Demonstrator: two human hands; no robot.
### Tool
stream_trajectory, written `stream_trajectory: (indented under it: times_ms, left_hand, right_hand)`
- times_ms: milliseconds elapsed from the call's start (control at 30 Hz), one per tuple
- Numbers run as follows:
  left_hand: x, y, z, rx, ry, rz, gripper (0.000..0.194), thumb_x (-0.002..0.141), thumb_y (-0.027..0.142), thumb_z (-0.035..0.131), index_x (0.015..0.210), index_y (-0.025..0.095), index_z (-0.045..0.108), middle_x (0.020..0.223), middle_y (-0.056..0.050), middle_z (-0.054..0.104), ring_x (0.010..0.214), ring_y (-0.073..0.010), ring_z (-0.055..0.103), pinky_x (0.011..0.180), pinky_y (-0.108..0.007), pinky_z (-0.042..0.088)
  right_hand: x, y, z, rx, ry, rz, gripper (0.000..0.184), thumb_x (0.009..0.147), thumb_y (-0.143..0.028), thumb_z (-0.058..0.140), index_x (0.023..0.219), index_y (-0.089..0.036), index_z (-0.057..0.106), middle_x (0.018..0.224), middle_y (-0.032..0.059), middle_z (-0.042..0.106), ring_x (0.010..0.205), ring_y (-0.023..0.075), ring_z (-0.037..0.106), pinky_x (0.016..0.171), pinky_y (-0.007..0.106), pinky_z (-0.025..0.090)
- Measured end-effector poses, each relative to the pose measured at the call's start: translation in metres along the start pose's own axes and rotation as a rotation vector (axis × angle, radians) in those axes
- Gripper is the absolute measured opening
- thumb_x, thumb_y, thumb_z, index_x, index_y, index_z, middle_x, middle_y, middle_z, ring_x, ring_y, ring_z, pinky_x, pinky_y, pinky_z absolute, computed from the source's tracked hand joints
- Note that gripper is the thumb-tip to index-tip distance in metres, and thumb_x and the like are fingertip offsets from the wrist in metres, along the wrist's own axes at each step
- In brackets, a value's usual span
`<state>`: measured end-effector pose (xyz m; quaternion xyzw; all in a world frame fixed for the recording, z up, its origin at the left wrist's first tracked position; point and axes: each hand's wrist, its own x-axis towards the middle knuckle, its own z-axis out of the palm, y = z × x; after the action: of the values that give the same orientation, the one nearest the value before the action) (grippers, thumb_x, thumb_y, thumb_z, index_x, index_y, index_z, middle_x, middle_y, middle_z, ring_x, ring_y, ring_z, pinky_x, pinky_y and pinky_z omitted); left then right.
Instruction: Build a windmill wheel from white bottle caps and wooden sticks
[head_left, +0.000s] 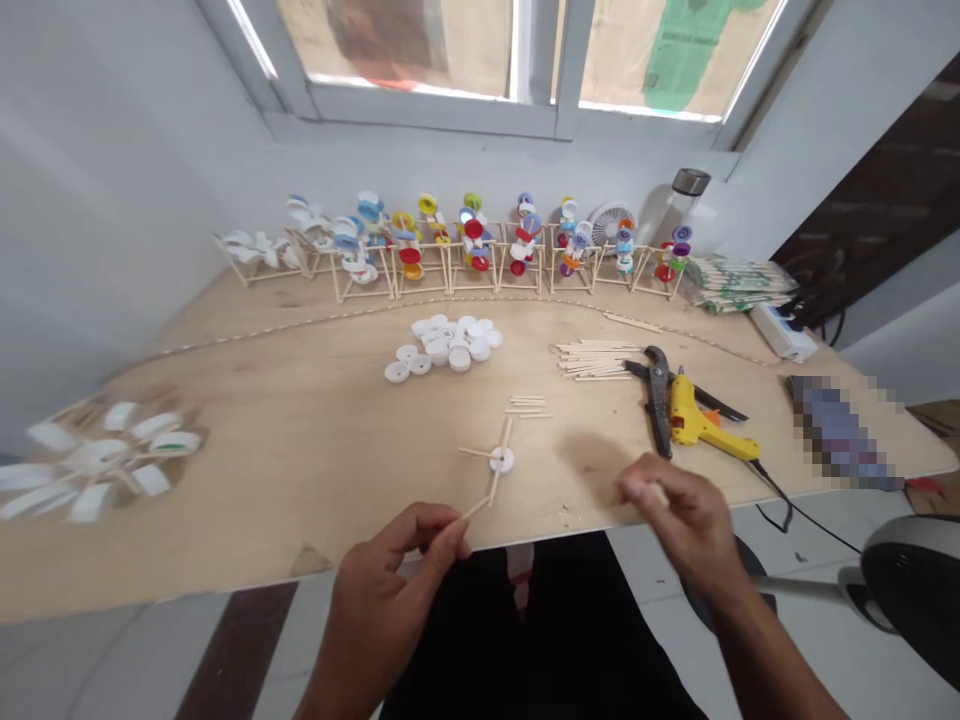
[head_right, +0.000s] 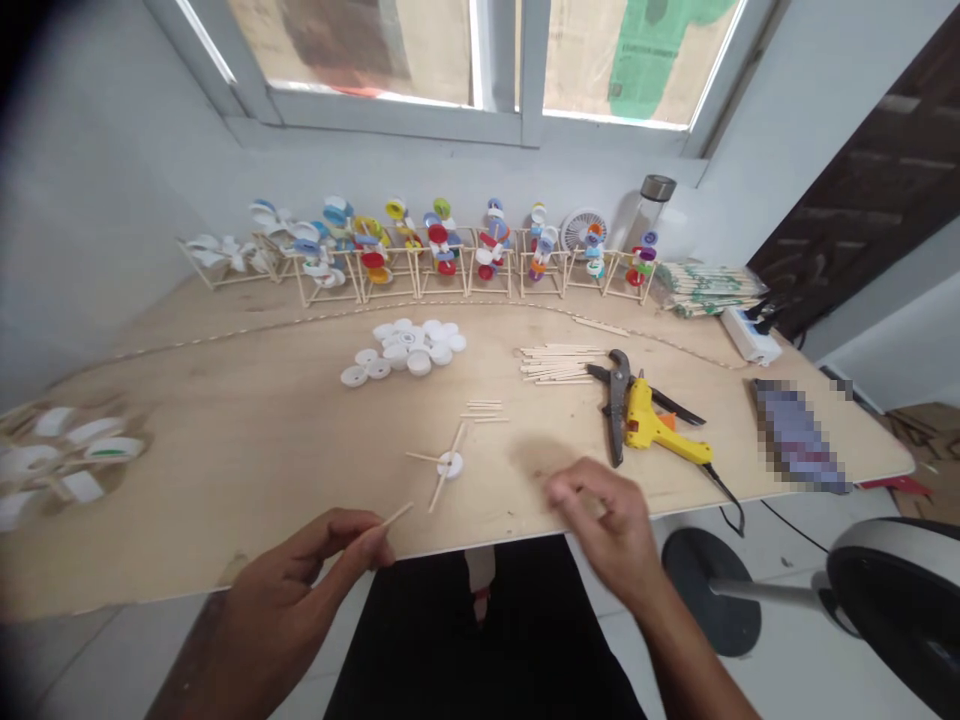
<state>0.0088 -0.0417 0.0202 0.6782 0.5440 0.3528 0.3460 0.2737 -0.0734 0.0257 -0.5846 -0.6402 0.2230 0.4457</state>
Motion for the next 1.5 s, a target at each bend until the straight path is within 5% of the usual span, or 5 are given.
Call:
stream_trajectory:
  times_ms: [133, 300, 967, 1267, 1500]
  left_hand:
    - [0.007, -0.013, 0.008, 0.106, 0.137, 0.078, 0.015, 0.085, 0.034, 0.054, 0.079, 0.022, 0.061, 0.073, 0.002, 0.069, 0.069, -0.0155, 0.065, 0.063, -0.024, 0.049]
    - [0.021, -0.027, 0.021, 0.17, 0.154, 0.34, 0.01, 0.088, 0.022, 0.048, 0.087, 0.019, 0.057, 0.102, -0.007, 0.068, 0.102, -0.0204, 0.061, 0.089, -0.036, 0.048]
    - [0.026, -0.027, 0.039, 0.202, 0.195, 0.412, 0.01, 0.087, 0.017, 0.047, 0.087, 0.019, 0.056, 0.101, -0.007, 0.067, 0.109, -0.0221, 0.055, 0.093, -0.042, 0.043]
    - [0.015, -0.002, 0.034, -0.123, 0.114, -0.076, 0.019, 0.085, 0.033, 0.052, 0.075, 0.019, 0.059, 0.058, 0.003, 0.059, 0.057, -0.0132, 0.058, 0.056, -0.023, 0.044]
    - [0.011, 0.003, 0.034, -0.362, 0.068, -0.192, 0.018, 0.083, 0.033, 0.056, 0.083, 0.017, 0.064, 0.06, 0.001, 0.064, 0.054, -0.0116, 0.055, 0.053, -0.022, 0.044]
  right_hand:
    - [0.0, 0.048, -0.05, -0.662, 0.331, -0.129, 0.02, 0.086, -0.027, 0.054, 0.097, -0.014, 0.065, 0.094, 0.012, 0.068, 0.088, 0.0228, 0.062, 0.081, 0.036, 0.048]
    - [0.004, 0.087, -0.089, -1.065, 0.282, -0.223, 0.035, 0.085, -0.027, 0.051, 0.116, -0.012, 0.059, 0.111, 0.0159, 0.064, 0.105, 0.0297, 0.056, 0.089, 0.043, 0.043]
    - [0.024, 0.121, -0.112, -1.199, -0.068, -0.189, 0.029, 0.072, -0.027, 0.05, 0.098, -0.017, 0.056, 0.094, 0.0157, 0.065, 0.087, 0.0313, 0.059, 0.07, 0.041, 0.042]
    - [-0.012, 0.054, -0.058, -0.401, 0.102, 0.002, 0.026, 0.082, -0.032, 0.055, 0.107, -0.023, 0.054, 0.101, 0.0087, 0.062, 0.09, 0.0256, 0.061, 0.068, 0.033, 0.05]
    - [-0.015, -0.01, 0.019, -0.033, -0.233, -0.115, 0.009, 0.083, -0.018, 0.052, 0.091, -0.021, 0.053, 0.083, 0.0034, 0.058, 0.071, 0.0182, 0.058, 0.062, 0.031, 0.047]
